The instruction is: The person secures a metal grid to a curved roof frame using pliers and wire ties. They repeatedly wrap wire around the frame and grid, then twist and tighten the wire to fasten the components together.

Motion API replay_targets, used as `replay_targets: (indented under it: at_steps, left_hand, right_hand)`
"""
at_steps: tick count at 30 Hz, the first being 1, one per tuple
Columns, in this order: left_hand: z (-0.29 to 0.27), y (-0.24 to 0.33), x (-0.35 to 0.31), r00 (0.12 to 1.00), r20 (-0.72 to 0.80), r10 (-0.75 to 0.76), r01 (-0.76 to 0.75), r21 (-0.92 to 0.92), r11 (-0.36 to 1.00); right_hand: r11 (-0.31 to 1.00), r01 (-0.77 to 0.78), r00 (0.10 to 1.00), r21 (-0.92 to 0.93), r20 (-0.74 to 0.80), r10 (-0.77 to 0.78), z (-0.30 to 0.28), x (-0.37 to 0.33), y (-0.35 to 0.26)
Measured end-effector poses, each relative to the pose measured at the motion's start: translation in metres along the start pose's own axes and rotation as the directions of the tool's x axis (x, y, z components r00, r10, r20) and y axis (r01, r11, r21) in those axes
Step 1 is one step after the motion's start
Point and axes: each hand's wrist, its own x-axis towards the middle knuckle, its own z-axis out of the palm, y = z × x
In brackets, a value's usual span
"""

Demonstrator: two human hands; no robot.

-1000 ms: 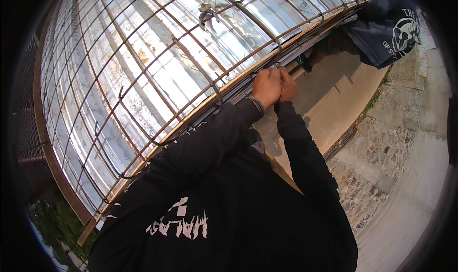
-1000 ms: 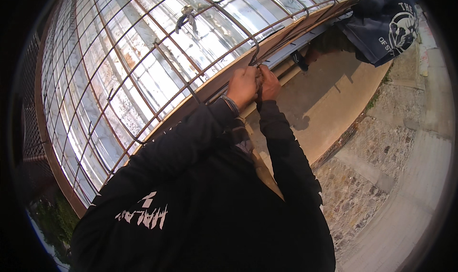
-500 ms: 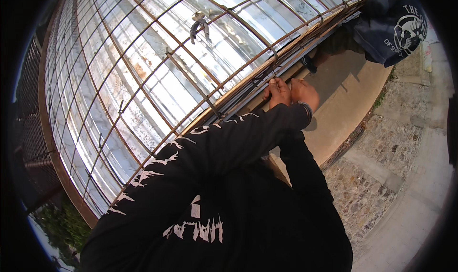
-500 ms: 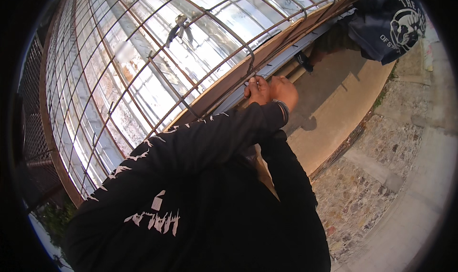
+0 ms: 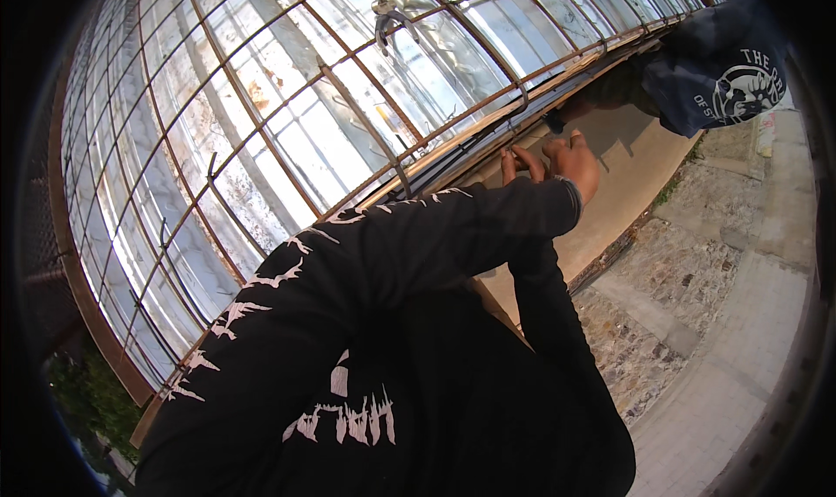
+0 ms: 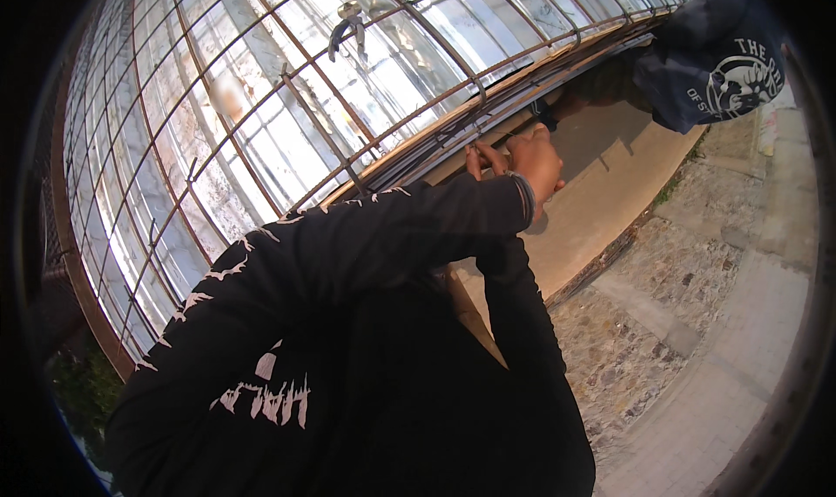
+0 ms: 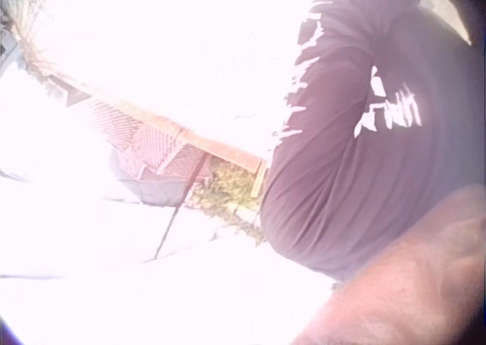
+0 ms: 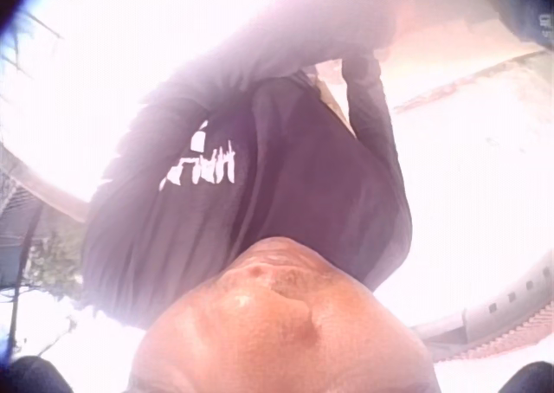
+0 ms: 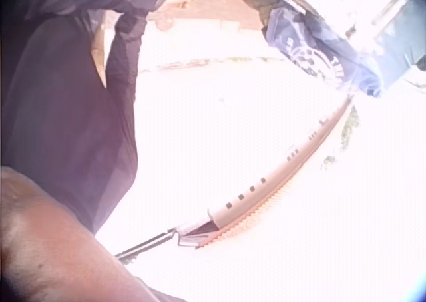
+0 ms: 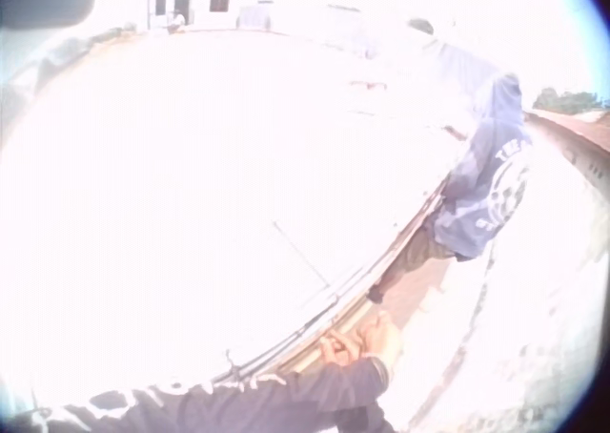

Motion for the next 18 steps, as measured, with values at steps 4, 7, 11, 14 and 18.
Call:
replay_targets:
  at_steps: [4,7,11,14,18]
  left_hand:
    - [-0.003,0.047,-0.072,0.954,0.114,0.277,-0.292,0.566,0.771]
    - [0.01,0.104,-0.089,0.987,-0.037,0.157,-0.114,0.531,0.84]
    - [0.029,0.12,-0.115,0.976,-0.14,0.169,-0.076,0.506,0.859]
    - [0.029,0.127,-0.112,0.956,-0.11,0.271,-0.186,0.486,0.854]
    - [0.033,0.124,-0.107,0.968,-0.138,0.21,-0.091,0.586,0.805]
  right_hand:
    - [0.814,0.528,0.817,-0.242,-0.117,-0.565,-0.004,0.006,0.046]
    - [0.702,0.643,0.676,-0.306,-0.205,-0.708,-0.005,0.014,0.001]
    - [0.722,0.579,0.755,-0.379,-0.083,-0.65,-0.013,0.017,-0.004]
    - [0.813,0.532,0.831,-0.235,-0.038,-0.555,-0.002,0.033,0.002]
    - [0.852,0.522,0.851,0.038,0.043,-0.523,-0.002,0.042,0.035]
